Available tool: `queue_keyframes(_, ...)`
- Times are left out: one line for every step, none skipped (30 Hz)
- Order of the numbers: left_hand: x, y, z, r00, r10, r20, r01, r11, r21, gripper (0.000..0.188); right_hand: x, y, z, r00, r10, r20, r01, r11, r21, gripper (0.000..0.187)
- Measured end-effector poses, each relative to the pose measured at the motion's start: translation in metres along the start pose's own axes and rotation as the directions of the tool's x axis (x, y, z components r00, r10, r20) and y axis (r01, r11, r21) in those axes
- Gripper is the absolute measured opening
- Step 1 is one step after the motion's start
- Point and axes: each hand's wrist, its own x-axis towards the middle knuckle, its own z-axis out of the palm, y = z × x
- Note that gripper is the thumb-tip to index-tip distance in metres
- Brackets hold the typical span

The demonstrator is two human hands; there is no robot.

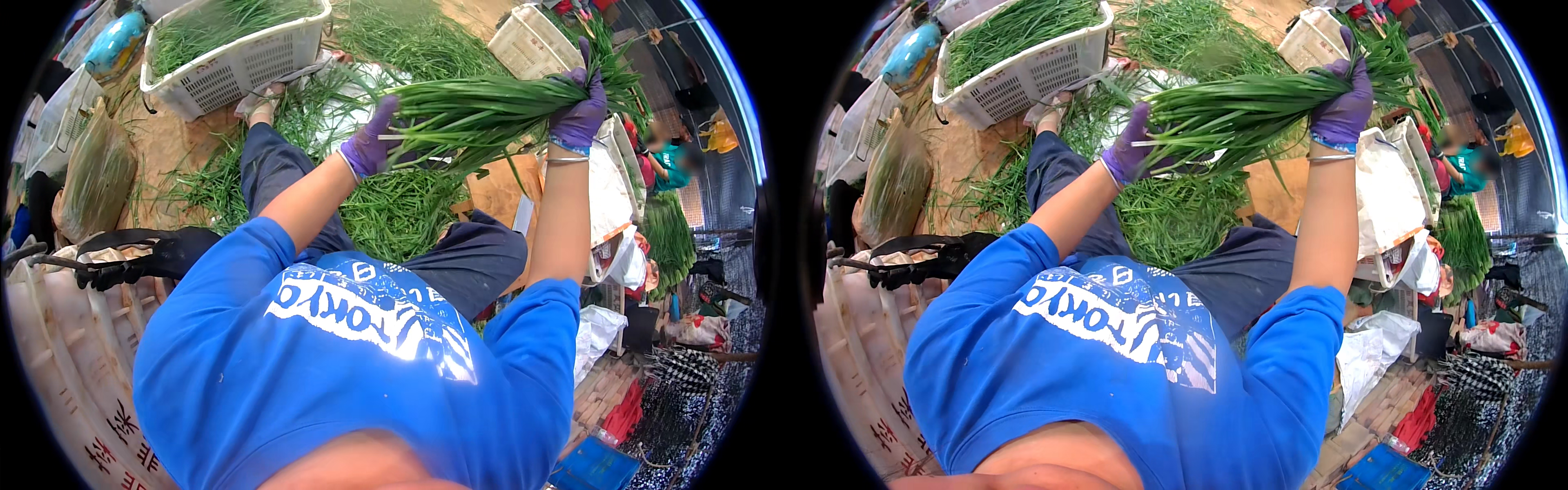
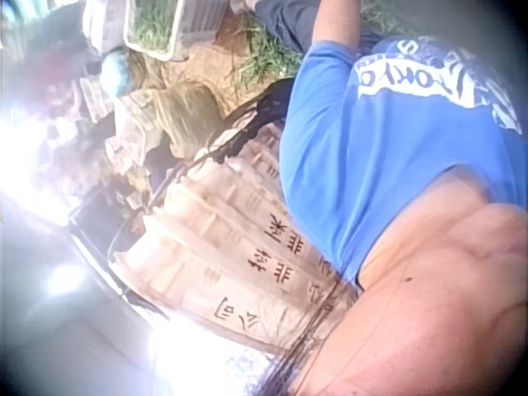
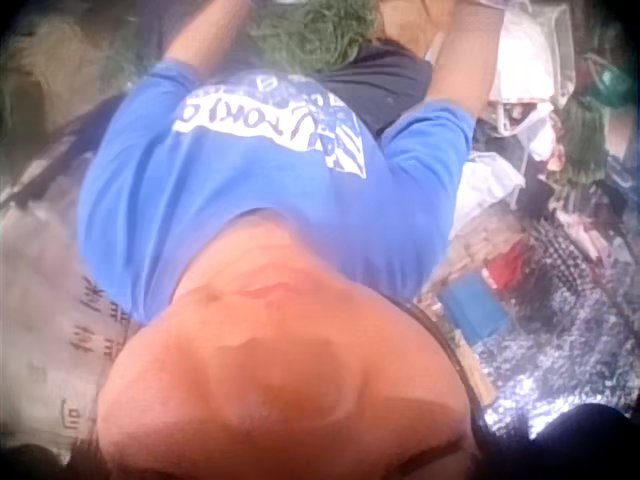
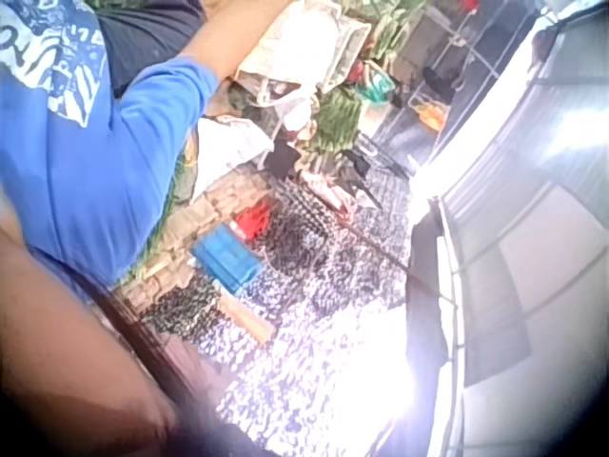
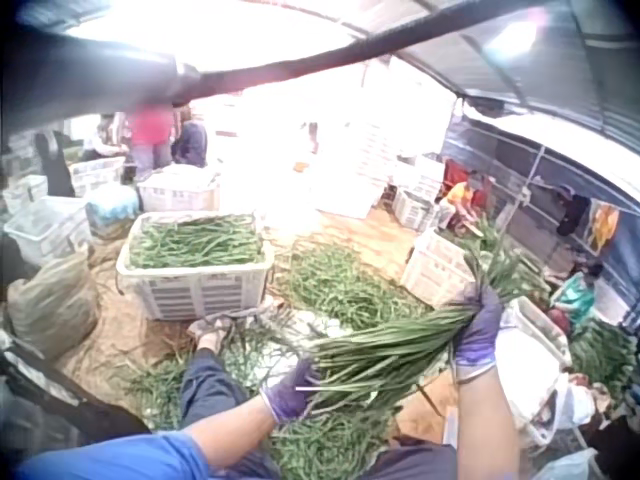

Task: The person bundles large bunches of green vegetables, secures each bundle with a red tie, and then uses a large knife to trim the root ends against a wooden board while sitting on the floor.

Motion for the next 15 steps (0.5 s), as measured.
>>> queue_keyframes(0.0,0.001,0.012,0.996,0.009,-0.093,-0.003,0.998,0.069,0.064,-0.003,0.0,0.003,0.999,-0.001,0.034,0.0,1.0,0.029,0.042)
queue_keyframes(0.002,-0.002,0.012,0.998,-0.063,-0.023,0.062,0.997,-0.036,0.053,-0.003,-0.002,0.0,0.998,-0.004,0.066,0.003,1.0,0.016,0.045)
queue_keyframes(0.003,-0.004,0.007,0.998,-0.041,-0.057,0.04,0.999,-0.022,0.051,-0.005,-0.003,0.0,0.998,-0.002,0.066,0.001,1.0,0.024,0.045)
queue_keyframes(0.005,-0.007,0.0,0.996,-0.019,-0.09,0.018,1.0,-0.007,0.05,-0.007,-0.005,-0.001,0.998,0.0,0.066,-0.002,0.999,0.032,0.045)
queue_keyframes(0.006,-0.008,-0.004,0.992,0.004,-0.123,-0.003,1.0,0.009,0.049,-0.009,-0.006,-0.001,0.998,0.002,0.067,-0.005,0.999,0.041,0.045)
queue_keyframes(0.006,-0.008,-0.004,0.982,-0.003,-0.19,0.011,0.999,0.038,0.049,-0.012,-0.006,-0.004,0.999,-0.018,0.037,0.017,1.0,0.014,0.045)
queue_keyframes(0.006,-0.008,-0.002,0.978,0.028,-0.209,-0.024,0.999,0.024,0.05,-0.014,-0.004,-0.011,0.999,-0.026,0.033,0.025,1.0,0.01,0.045)
queue_keyframes(0.006,-0.007,0.0,0.972,0.062,-0.229,-0.061,0.998,0.011,0.051,-0.015,-0.002,-0.02,0.999,-0.032,0.031,0.032,0.999,0.007,0.045)
queue_keyframes(0.005,-0.002,0.001,0.963,0.102,-0.248,-0.103,0.995,0.005,0.052,-0.012,0.002,-0.021,0.999,-0.042,0.034,0.042,0.999,0.009,0.045)
queue_keyframes(0.002,0.003,0.0,0.973,0.159,-0.167,-0.182,0.974,-0.134,0.055,-0.012,0.005,-0.012,0.994,-0.035,-0.102,0.041,0.997,0.063,0.047)
queue_keyframes(-0.004,0.003,0.002,0.988,0.067,-0.139,-0.101,0.962,-0.254,0.056,-0.016,0.004,-0.024,0.999,-0.034,-0.038,0.036,0.998,0.046,0.049)
queue_keyframes(-0.007,0.004,0.0,0.996,-0.001,-0.092,-0.019,0.976,-0.216,0.055,-0.012,-0.006,-0.041,0.999,-0.045,0.01,0.045,0.999,0.004,0.052)
queue_keyframes(-0.016,0.006,-0.012,0.994,-0.044,-0.102,0.03,0.99,-0.135,0.054,-0.022,-0.001,-0.018,0.979,-0.066,-0.193,0.056,0.997,-0.056,0.049)
queue_keyframes(-0.011,-0.001,-0.017,0.987,-0.116,-0.111,0.101,0.986,-0.137,0.052,-0.021,-0.006,-0.053,0.976,-0.214,0.05,0.208,0.828,-0.521,0.047)
queue_keyframes(-0.009,-0.012,-0.029,0.974,-0.168,-0.155,0.144,0.978,-0.151,0.052,-0.025,-0.005,-0.055,0.983,-0.022,0.181,-0.024,0.969,0.248,0.047)
